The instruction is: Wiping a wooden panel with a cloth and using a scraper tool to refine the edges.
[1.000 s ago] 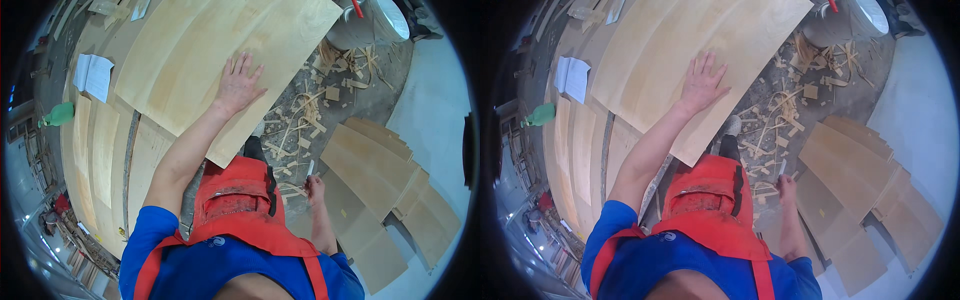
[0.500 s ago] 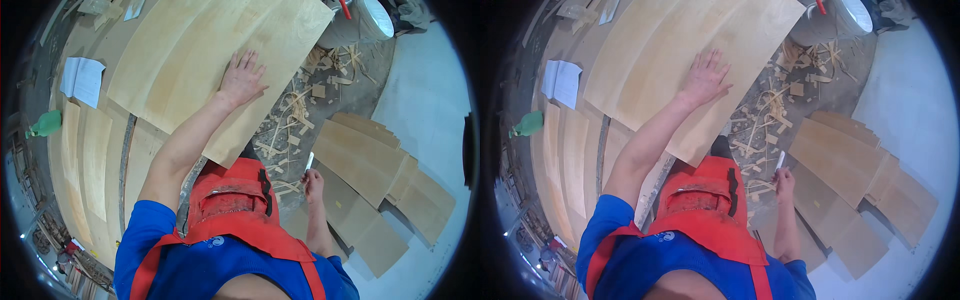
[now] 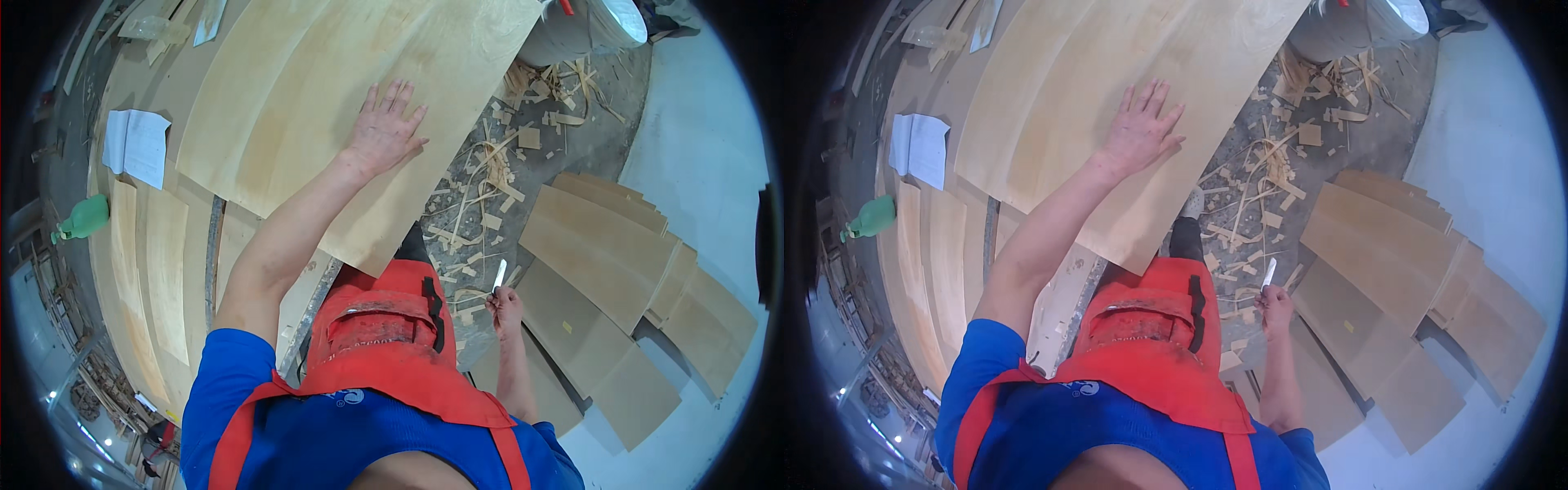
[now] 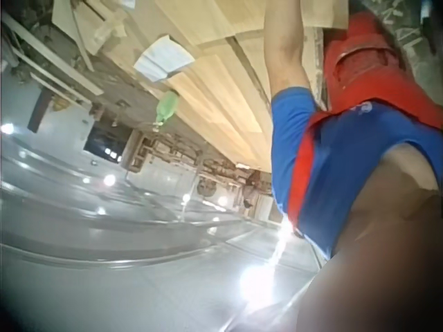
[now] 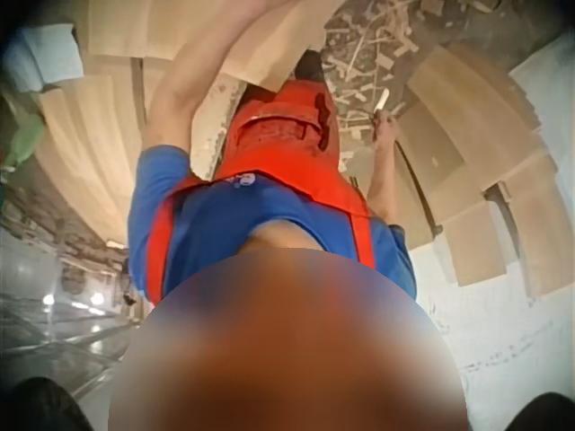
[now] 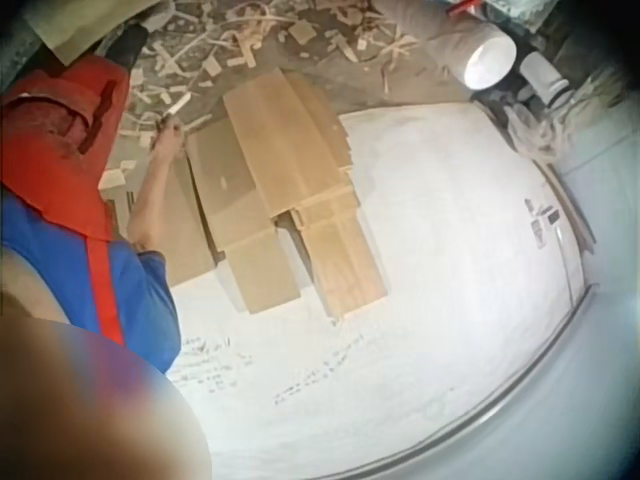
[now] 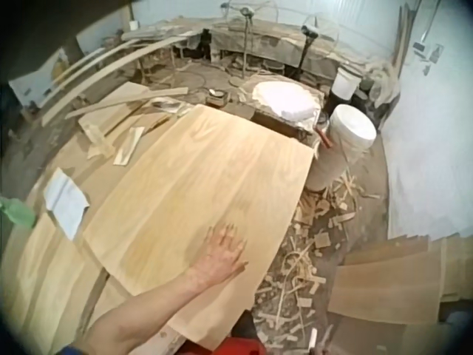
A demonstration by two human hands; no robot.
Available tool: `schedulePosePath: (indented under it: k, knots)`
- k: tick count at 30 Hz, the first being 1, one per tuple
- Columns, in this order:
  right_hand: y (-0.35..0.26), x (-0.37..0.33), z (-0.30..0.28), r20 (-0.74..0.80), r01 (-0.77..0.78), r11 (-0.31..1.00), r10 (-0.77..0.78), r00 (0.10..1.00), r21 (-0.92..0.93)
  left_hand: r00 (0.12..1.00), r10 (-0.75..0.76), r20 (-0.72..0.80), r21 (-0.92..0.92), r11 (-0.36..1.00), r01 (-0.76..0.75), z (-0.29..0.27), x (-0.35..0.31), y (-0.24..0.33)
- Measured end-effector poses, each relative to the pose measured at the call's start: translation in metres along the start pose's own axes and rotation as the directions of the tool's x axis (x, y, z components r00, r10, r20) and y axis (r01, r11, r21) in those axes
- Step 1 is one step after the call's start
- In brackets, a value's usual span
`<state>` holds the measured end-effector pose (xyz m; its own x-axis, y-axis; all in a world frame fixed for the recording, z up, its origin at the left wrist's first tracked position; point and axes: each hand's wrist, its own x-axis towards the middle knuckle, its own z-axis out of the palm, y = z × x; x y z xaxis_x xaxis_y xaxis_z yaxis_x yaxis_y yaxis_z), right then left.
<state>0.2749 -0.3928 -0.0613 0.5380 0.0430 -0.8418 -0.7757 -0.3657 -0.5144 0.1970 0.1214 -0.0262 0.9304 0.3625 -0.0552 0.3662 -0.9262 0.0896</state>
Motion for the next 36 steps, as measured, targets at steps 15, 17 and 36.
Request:
schedulePosePath:
  k: [15,17,36]
  knots:
    - [-0.014,0.029,-0.008,0.005,-0.029,0.999,0.029,1.0,-0.043,0.974,-0.186,-0.132,-0.398,0.91,0.12,-0.01,-0.029,0.005]
    - [-0.01,0.031,-0.012,0.01,-0.034,0.999,0.035,0.999,-0.035,0.954,-0.298,0.034,-0.5,0.822,0.274,-0.002,-0.035,0.006]
    - [0.0,0.054,-0.021,0.037,-0.099,0.991,0.102,0.994,-0.093,0.994,0.021,-0.108,-0.183,0.982,-0.041,0.005,-0.009,0.024]
